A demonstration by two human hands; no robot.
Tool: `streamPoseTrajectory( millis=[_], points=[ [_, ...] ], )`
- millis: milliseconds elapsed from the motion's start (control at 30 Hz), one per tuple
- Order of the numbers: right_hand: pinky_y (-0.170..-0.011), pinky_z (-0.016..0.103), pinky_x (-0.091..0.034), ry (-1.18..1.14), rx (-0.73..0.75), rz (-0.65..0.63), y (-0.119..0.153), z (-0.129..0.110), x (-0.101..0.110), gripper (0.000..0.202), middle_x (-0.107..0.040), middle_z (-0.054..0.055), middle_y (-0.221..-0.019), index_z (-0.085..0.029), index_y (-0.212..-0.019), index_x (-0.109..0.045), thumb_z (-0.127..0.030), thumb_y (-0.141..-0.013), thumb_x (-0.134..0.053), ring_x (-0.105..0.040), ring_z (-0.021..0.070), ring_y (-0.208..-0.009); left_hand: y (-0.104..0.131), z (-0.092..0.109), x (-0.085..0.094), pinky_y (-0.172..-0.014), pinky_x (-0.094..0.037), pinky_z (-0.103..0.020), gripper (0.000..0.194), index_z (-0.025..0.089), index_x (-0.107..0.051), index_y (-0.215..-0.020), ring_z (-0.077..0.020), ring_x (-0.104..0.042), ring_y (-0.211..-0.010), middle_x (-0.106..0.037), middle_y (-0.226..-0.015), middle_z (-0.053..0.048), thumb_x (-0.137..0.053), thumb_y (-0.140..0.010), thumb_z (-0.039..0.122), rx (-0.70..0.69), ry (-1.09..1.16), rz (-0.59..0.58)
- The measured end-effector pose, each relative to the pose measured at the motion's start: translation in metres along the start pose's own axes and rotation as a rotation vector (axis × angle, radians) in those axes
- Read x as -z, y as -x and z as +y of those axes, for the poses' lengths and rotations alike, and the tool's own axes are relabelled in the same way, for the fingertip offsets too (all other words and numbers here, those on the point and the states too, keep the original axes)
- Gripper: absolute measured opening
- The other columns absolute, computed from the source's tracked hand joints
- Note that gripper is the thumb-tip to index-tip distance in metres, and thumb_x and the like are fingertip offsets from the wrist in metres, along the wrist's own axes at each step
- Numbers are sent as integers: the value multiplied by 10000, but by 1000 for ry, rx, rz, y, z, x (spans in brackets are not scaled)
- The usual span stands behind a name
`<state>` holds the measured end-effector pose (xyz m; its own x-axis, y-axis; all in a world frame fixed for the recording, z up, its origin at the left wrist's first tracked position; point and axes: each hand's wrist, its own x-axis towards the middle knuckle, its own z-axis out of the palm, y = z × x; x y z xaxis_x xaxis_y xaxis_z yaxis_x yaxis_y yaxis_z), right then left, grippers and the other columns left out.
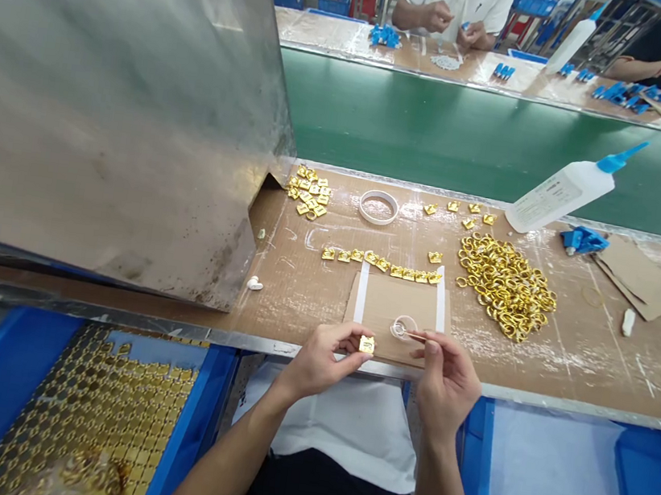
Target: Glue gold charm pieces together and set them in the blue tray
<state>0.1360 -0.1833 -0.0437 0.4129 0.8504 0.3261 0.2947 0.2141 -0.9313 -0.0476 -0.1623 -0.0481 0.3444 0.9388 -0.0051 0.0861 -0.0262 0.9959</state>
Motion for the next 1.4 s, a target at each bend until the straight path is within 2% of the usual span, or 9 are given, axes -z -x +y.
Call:
streamPoseTrajectory(
  millis=[133, 233, 333, 733, 967, 1200, 1400],
  points=[
    [-645, 322, -587, 163, 189, 3, -11, 11, 2, 144, -734, 57, -865, -215, -891, -735, -262, -966, -622, -703, 208, -807, 0, 0, 0, -656, -549, -238, 204, 136, -685, -1003, -152, -687, -703, -722, -783, -51, -668, -840, 257, 3, -1, 1],
    [-697, 348, -590, 263, 273, 11, -12, 12, -1, 152, -702, 50, -850, -223, -869, -735, -251, -961, -618, -688, 206, -795, -1, 1, 1, -682, -566, -248, 205, 138, -685, -1009, -165, -705, -738, -739, -805, -63, -665, -843, 255, 7, -6, -5],
    [-703, 343, -583, 281, 297, 22, -11, 12, -2, 143, -690, 45, -856, -232, -873, -738, -217, -951, -619, -684, 200, -786, 0, 1, 1, -697, -575, -257, 199, 141, -688, -1007, -170, -712, -748, -748, -819, -69, -665, -844, 253, 8, -17, -9],
    [-726, 336, -571, 257, 242, -29, -11, 14, -5, 153, -723, 42, -877, -243, -890, -741, -209, -957, -607, -694, 202, -806, 0, -1, 1, -694, -587, -253, 198, 137, -694, -1015, -159, -711, -722, -743, -828, -64, -663, -848, 239, 12, -13, -11],
    [-719, 356, -567, 203, 159, -47, -12, 14, -3, 175, -729, 53, -854, -230, -841, -744, -288, -949, -620, -693, 220, -805, 0, -2, 0, -700, -592, -255, 212, 137, -703, -1016, -163, -714, -730, -747, -828, -63, -674, -838, 249, 10, -13, -2],
    [-777, 378, -570, 25, -93, 104, -9, 12, 2, 230, -772, 82, -934, -194, -915, -723, -404, -947, -635, -717, 225, -835, 1, 0, 0, -692, -587, -256, 222, 135, -699, -1029, -162, -709, -719, -756, -827, -73, -666, -854, 268, 26, -19, 3],
    [-733, 348, -570, -70, -173, 160, -10, 11, 0, 294, -794, 91, -931, -184, -907, -711, -475, -916, -674, -717, 196, -749, 0, -2, 0, -682, -583, -253, 226, 143, -697, -1006, -160, -706, -710, -748, -818, -65, -695, -841, 296, 29, -7, 8]
  ],
)
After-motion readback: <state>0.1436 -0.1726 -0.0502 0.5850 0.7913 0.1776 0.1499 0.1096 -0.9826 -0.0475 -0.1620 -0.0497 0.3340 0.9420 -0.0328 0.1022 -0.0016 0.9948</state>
